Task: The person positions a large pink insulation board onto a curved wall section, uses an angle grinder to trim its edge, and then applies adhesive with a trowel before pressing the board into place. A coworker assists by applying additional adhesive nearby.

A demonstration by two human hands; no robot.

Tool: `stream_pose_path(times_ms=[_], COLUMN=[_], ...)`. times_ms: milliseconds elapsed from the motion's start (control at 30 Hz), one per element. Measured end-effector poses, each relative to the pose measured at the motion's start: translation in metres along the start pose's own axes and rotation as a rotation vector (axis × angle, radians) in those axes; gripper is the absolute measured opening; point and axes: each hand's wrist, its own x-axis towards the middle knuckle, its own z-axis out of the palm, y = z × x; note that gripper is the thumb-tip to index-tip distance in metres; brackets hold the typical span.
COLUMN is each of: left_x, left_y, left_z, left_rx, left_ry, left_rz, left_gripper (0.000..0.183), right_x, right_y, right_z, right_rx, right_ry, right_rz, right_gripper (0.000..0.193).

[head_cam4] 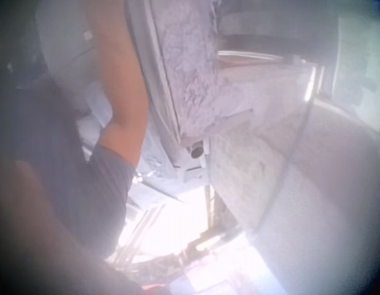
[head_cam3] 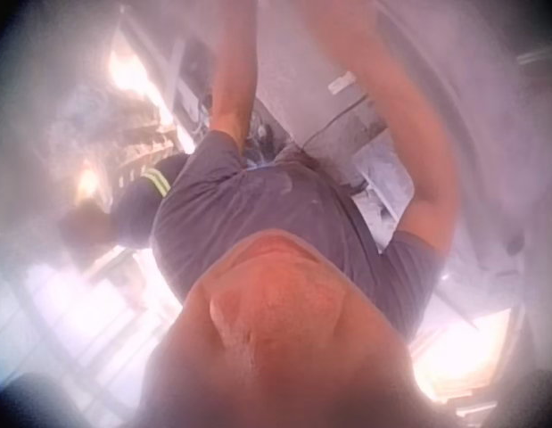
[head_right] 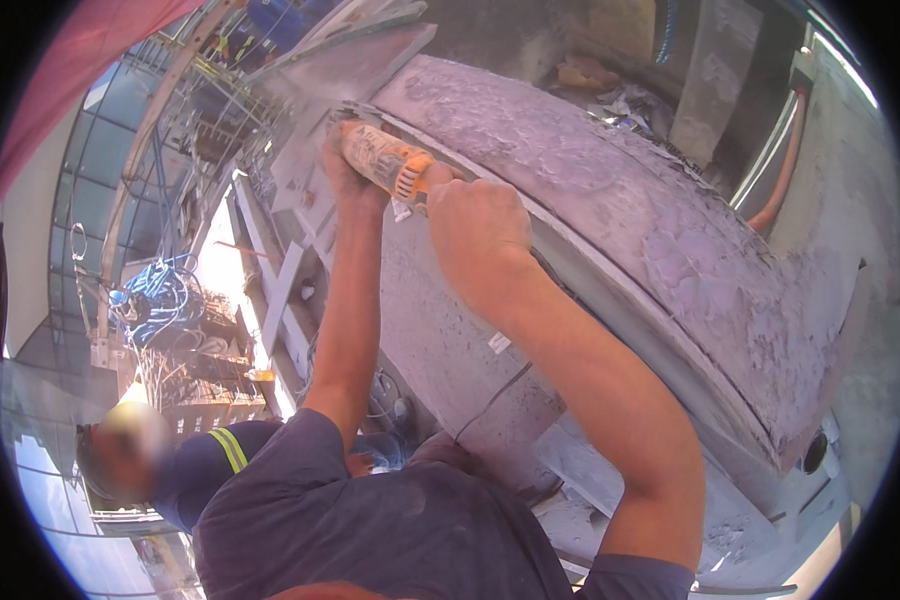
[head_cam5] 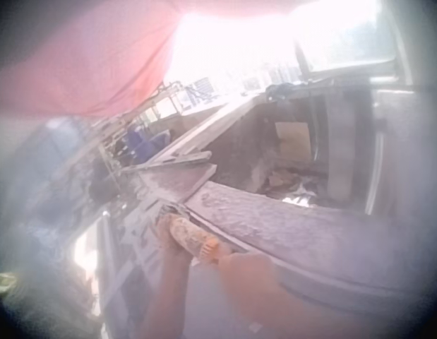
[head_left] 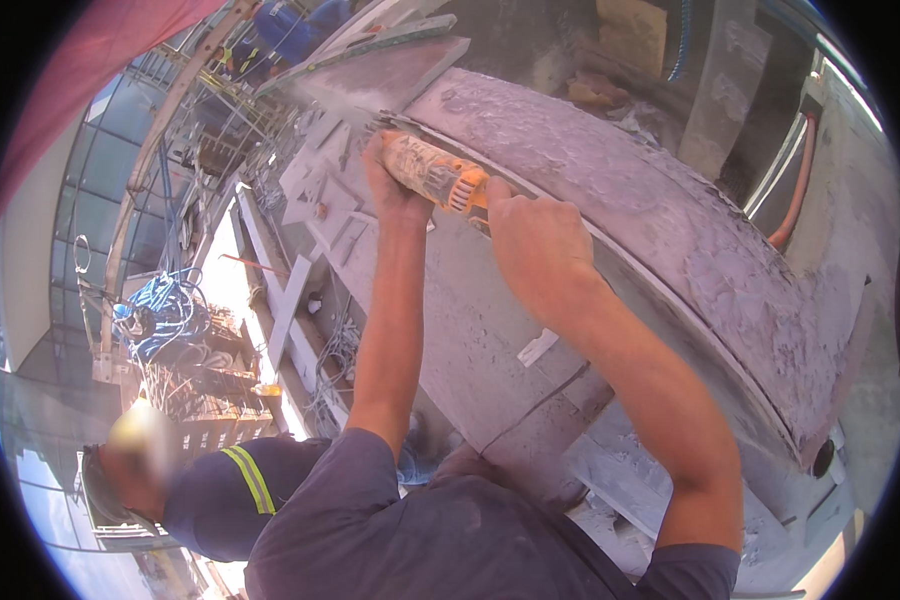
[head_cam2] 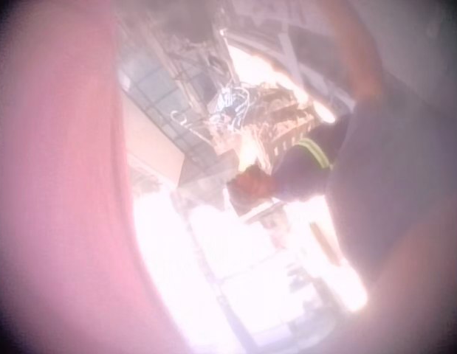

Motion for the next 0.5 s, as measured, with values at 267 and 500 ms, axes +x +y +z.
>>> stream_pose_path(times_ms=[267,500], left_x=[0.005,-0.003], left_y=[-0.006,-0.011], left_z=[0.000,0.012], left_rx=[-0.086,-0.102], left_ry=[0.017,0.042], left_rz=[0.013,0.044], left_gripper=[0.019,0.020], right_x=[-0.002,-0.002], right_y=[0.002,0.004], right_z=[0.000,0.001], right_rx=[-0.017,0.079], right_ry=[0.018,0.028], right_rz=[-0.019,-0.018], right_gripper=[0.028,0.019])
